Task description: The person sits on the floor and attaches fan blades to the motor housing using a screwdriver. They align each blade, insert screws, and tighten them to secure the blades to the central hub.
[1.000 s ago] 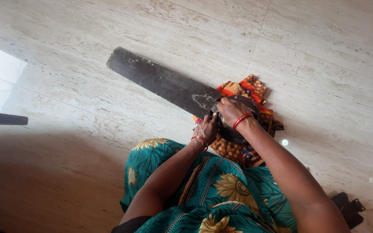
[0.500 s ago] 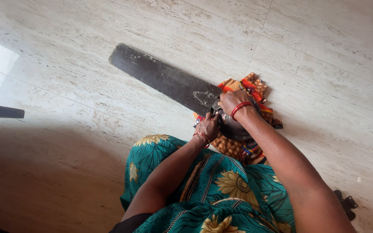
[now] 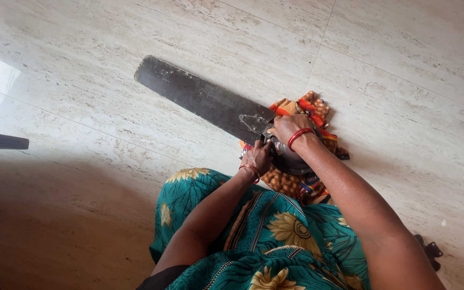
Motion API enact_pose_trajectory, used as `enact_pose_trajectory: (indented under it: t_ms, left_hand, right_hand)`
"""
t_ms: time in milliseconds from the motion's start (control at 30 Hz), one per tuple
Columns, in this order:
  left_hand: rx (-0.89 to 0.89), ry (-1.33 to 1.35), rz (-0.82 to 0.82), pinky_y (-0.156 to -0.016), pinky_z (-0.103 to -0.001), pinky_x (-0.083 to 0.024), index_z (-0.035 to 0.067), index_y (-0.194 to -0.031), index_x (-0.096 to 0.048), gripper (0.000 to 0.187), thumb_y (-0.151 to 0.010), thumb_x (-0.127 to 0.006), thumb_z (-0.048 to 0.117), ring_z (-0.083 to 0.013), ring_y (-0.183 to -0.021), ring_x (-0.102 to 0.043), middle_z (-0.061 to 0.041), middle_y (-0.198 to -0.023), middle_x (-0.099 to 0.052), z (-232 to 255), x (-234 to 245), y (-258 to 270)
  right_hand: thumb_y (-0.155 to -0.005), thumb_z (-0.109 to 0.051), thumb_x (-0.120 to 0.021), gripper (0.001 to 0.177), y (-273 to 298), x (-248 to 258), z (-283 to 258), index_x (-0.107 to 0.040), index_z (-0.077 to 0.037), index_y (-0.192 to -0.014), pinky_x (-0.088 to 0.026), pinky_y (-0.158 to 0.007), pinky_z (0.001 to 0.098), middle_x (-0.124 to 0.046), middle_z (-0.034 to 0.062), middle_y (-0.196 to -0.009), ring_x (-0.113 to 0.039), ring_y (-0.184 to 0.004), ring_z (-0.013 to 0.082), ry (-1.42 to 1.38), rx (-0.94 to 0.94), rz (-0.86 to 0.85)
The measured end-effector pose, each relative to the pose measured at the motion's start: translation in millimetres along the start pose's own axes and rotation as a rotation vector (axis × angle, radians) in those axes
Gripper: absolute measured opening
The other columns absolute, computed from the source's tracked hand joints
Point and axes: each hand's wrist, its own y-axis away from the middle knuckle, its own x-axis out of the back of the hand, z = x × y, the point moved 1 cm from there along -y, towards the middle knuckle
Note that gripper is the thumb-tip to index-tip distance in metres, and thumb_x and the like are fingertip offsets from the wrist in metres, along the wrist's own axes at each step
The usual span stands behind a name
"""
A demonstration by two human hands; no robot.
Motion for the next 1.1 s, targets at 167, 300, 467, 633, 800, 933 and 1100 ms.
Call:
enact_pose_trajectory:
  t_ms: [167, 300, 467, 633, 800, 933, 1100]
  left_hand:
    - [0.024, 0.122, 0.205, -0.086, -0.047, -0.056, 0.016, -0.121, -0.07, 0.03, -0.095, -0.069, 0.03, -0.0354, -0.1, -0.07, -0.013, -0.115, -0.068, 1.6, 13.2, -3.7]
    - [-0.15, 0.225, 0.392, -0.078, -0.047, -0.055, 0.01, -0.111, -0.07, 0.03, -0.086, -0.072, 0.027, -0.0366, -0.091, -0.068, -0.015, -0.104, -0.066, -1.2, 13.1, -19.3]
    - [-0.276, 0.19, 0.507, -0.075, -0.048, -0.055, 0.01, -0.092, -0.069, 0.009, -0.089, -0.066, 0.018, -0.0361, -0.088, -0.068, -0.011, -0.094, -0.065, -11.2, 1.9, -46.2]
    - [-0.302, 0.193, 0.495, -0.071, -0.049, -0.054, 0.009, -0.09, -0.069, 0.008, -0.089, -0.066, 0.016, -0.0376, -0.082, -0.068, -0.012, -0.092, -0.066, -20.0, -0.4, -61.0]
    - [-0.322, 0.193, 0.435, -0.072, -0.048, -0.055, 0.008, -0.088, -0.07, 0.012, -0.089, -0.071, 0.02, -0.0365, -0.082, -0.069, -0.012, -0.094, -0.068, -17.6, 9.5, -56.2]
    - [-0.327, 0.234, 0.409, -0.072, -0.047, -0.056, 0.011, -0.1, -0.074, 0.015, -0.087, -0.07, 0.018, -0.0365, -0.086, -0.069, -0.011, -0.097, -0.07, -4.4, 30.6, -49.1]
    - [-0.289, 0.338, 0.411, -0.073, -0.045, -0.057, 0.01, -0.103, -0.072, 0.026, -0.081, -0.078, 0.022, -0.0353, -0.084, -0.071, -0.012, -0.095, -0.07, 8.0, 43.7, -41.6]
  right_hand:
    - [-0.096, -0.048, -0.065, 0.046, 2.7, 2.7, 2.8, -0.064, -0.004, -0.111, -0.059, -0.062, 0.0458, -0.075, 0.0162, -0.076, -0.076, -0.073, 0.0323, -0.027, -0.083, 0.142]
    - [-0.097, -0.047, -0.063, 0.043, 3.3, 1.0, -3.3, -0.064, -0.005, -0.109, -0.059, -0.062, 0.045, -0.075, 0.0172, -0.075, -0.076, -0.073, 0.0307, -0.012, -0.128, 0.067]
    - [-0.099, -0.041, -0.064, 0.038, -2.8, 4.2, -17.0, -0.065, -0.004, -0.108, -0.059, -0.066, 0.0451, -0.076, 0.0164, -0.082, -0.077, -0.081, 0.0308, -0.073, -0.161, 0.123]
    - [-0.09, -0.037, -0.068, 0.046, 0.9, 12.8, -11.0, -0.057, -0.004, -0.121, -0.058, -0.076, 0.0483, -0.071, 0.0184, -0.109, -0.072, -0.096, 0.0343, -0.198, -0.153, 0.033]
    - [-0.091, -0.026, -0.067, 0.029, 15.1, 10.8, 2.5, -0.066, -0.007, -0.112, -0.06, -0.083, 0.0474, -0.071, 0.0116, -0.115, -0.072, -0.104, 0.0303, -0.195, -0.021, 0.094]
    - [-0.093, -0.045, -0.067, 0.04, 20.5, 21.2, 1.6, -0.072, -0.007, -0.102, -0.06, -0.077, 0.0475, -0.074, 0.012, -0.103, -0.074, -0.092, 0.0296, -0.143, -0.052, 0.122]
    - [-0.098, -0.063, -0.058, 0.058, 23.9, 33.3, -2.2, -0.073, -0.007, -0.098, -0.06, -0.077, 0.0443, -0.076, 0.0127, -0.093, -0.075, -0.086, 0.0285, -0.162, -0.156, -0.024]
